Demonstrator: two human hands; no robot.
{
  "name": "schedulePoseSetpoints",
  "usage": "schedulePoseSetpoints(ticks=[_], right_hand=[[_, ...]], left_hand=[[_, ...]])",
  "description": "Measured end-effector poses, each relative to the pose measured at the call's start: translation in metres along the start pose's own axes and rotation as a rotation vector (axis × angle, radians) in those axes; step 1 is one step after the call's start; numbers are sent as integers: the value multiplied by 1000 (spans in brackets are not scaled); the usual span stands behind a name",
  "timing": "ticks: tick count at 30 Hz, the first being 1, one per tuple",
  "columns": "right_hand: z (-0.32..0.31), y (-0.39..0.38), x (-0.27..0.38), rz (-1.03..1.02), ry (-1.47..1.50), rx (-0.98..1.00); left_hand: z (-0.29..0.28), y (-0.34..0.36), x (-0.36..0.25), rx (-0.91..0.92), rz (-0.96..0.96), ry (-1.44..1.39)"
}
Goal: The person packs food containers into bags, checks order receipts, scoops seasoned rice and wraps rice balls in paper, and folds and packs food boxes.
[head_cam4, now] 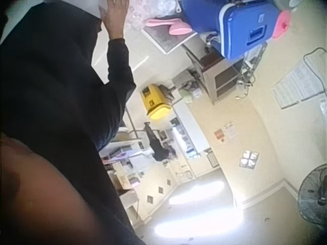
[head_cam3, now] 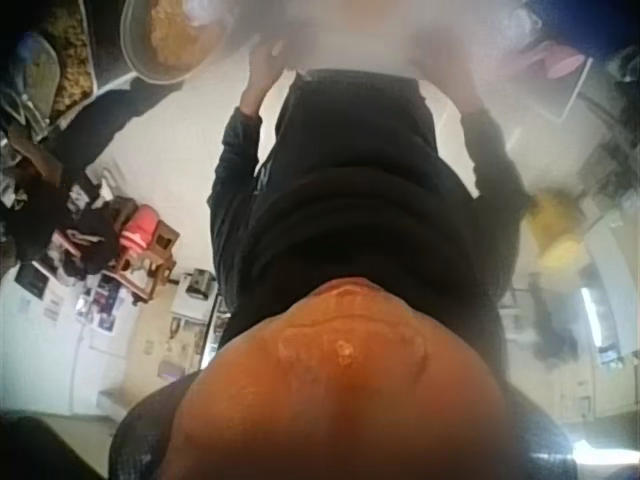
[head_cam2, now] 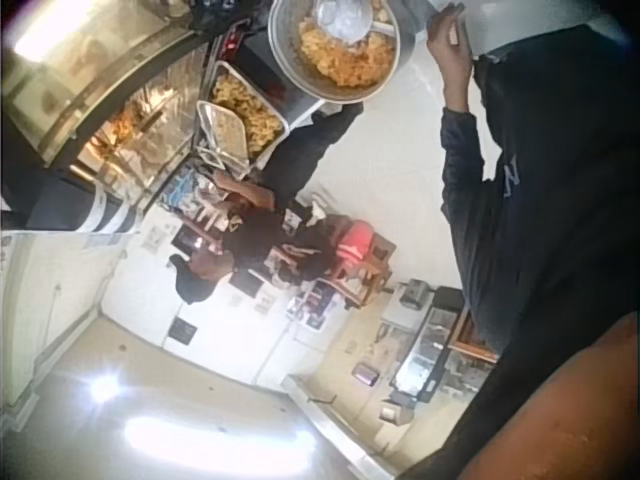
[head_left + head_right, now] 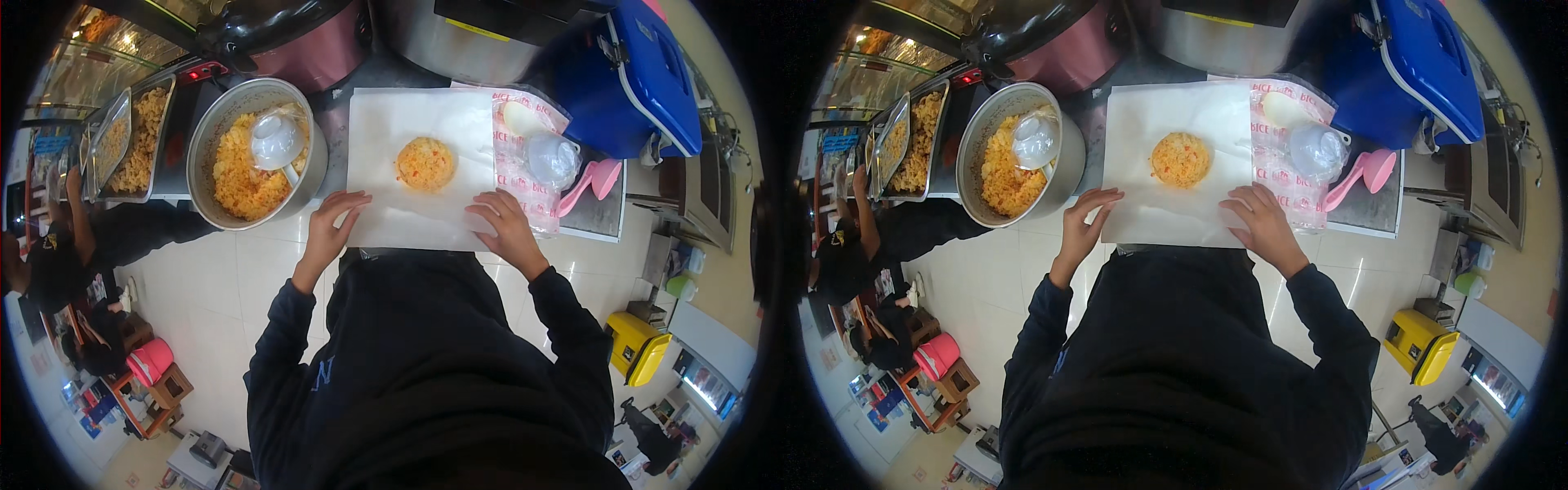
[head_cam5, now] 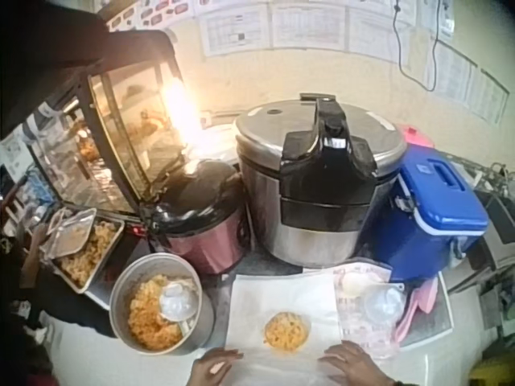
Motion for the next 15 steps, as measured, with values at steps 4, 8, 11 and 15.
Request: schedulePoseSetpoints(ticks=[4,8,11,15], right_hand=[[2,5,-54,239,390,-237],[23,16,-101,677,620,-238],[33,21,-117,771,535,-127],[29,27,-115,605,476,-250]], left_hand=[[1,18,30,-215,-277,-258],[13,46,63,-412,-379,-332],[18,60,53,-348,-357,-20],[19,49,-33,-445,129,330]])
Point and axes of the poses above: each hand's wrist, its own y-axis towards the middle knuckle, its own z-axis out of the palm, x = y × z, the point moved 9 cm from there along y, towards the middle knuckle
